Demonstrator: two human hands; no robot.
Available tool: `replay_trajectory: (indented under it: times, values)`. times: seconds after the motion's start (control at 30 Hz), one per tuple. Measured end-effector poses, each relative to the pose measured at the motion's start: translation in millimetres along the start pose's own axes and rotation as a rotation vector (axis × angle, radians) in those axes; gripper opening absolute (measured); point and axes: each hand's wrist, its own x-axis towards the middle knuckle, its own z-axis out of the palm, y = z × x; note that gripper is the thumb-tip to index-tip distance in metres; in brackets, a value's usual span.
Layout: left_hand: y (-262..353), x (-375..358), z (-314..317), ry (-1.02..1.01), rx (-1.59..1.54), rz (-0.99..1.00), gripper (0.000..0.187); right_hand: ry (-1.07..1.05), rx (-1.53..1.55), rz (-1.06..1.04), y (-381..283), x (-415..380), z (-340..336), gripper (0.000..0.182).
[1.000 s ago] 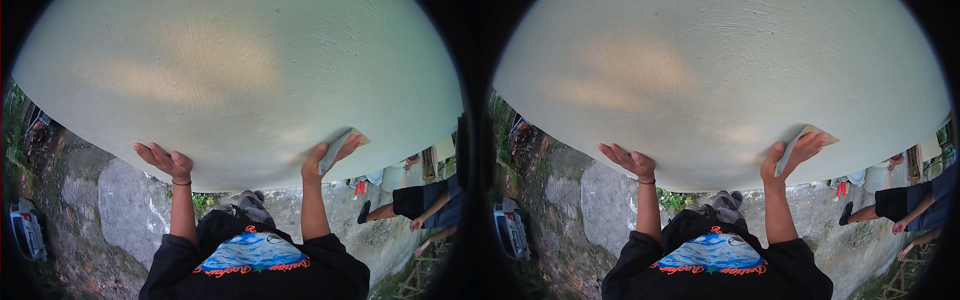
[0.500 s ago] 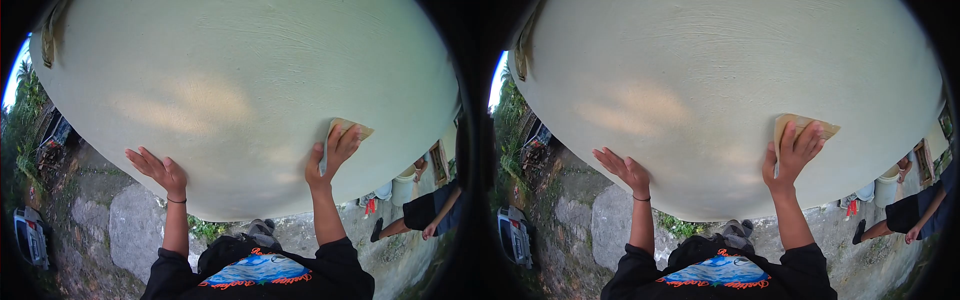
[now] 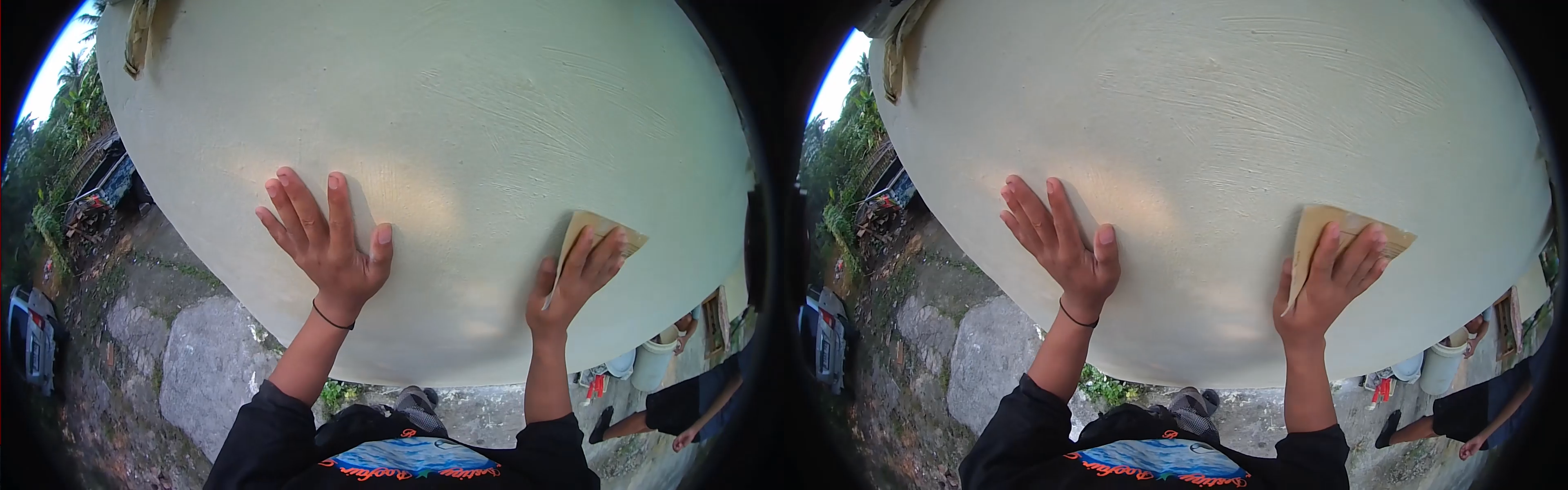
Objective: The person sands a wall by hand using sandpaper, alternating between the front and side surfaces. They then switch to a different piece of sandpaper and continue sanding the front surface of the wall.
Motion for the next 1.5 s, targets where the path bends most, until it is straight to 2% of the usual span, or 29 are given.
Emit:
replay_trajectory:
  times: [0.07,0.1,0.2,0.27,0.3,0.37,0.47,0.53,0.63,0.73,0.77,0.8,0.87,0.93,1.0,1.1,1.17,1.27,1.33,1.4,1.43,1.5]
  values:
    - [-2,1,3,0.005,0.005,0.004,0.064,0.101,0.027,0.110,3,49,-10,0.054]
    - [-4,0,6,0.030,-0.029,-0.007,0.063,0.087,0.040,0.109,-2,62,-12,0.054]
    - [-5,1,6,0.088,-0.057,-0.030,0.061,0.104,-0.016,0.124,-25,69,-6,0.055]
    - [-5,2,1,0.029,-0.034,0.010,0.064,-0.034,-0.072,-0.187,-45,28,4,0.055]
    - [-6,1,1,0.030,-0.036,0.006,0.063,-0.030,-0.058,-0.204,-43,10,2,0.055]
    - [-6,1,1,0.046,-0.031,0.005,0.063,-0.257,-0.093,-0.374,-30,-13,-2,0.059]
    - [-6,1,2,0.047,-0.028,0.000,0.060,-0.065,-0.010,-0.102,-9,51,-22,0.050]
    - [-5,1,3,0.059,-0.055,-0.005,0.058,0.131,0.045,0.050,0,86,-22,0.054]
    - [-4,2,1,0.058,-0.053,-0.010,0.059,0.085,-0.115,-0.111,-5,84,-13,0.054]
    - [-5,1,0,0.052,-0.036,-0.009,0.059,-0.143,-0.071,-0.331,-45,12,7,0.058]
    - [-5,0,0,0.052,-0.027,-0.013,0.059,-0.179,-0.110,-0.445,-45,-16,13,0.062]
    - [-5,0,1,0.059,-0.051,-0.034,0.056,-0.177,-0.101,-0.451,-40,-21,6,0.062]
    - [-5,-3,1,0.064,-0.060,-0.066,0.054,-0.200,-0.147,-0.420,-20,-18,-3,0.059]
    - [-7,-5,1,0.060,-0.075,-0.053,0.053,-0.087,-0.213,-0.202,3,12,-13,0.056]
    - [-7,-4,-1,0.054,-0.051,-0.032,0.054,0.090,-0.055,0.128,5,50,-19,0.054]
    - [-9,-4,1,0.060,-0.045,-0.001,0.056,0.183,-0.137,0.125,3,62,-11,0.054]
    - [-9,-4,1,0.065,-0.057,-0.001,0.055,0.024,-0.217,-0.124,-17,31,-2,0.058]
    - [-10,-5,0,0.057,-0.058,0.001,0.055,-0.187,-0.112,-0.322,-23,-45,10,0.056]
    - [-11,-4,-1,0.063,-0.052,0.009,0.055,-0.180,-0.117,-0.302,-3,-52,3,0.054]
    - [-11,-4,0,0.067,-0.050,0.008,0.055,-0.092,-0.136,-0.152,19,-30,-5,0.052]
    - [-10,-5,1,0.073,-0.046,0.008,0.056,-0.018,-0.247,-0.088,21,-7,-13,0.055]
    - [-10,-5,1,0.081,-0.058,0.008,0.056,0.095,-0.110,0.189,7,30,-18,0.056]
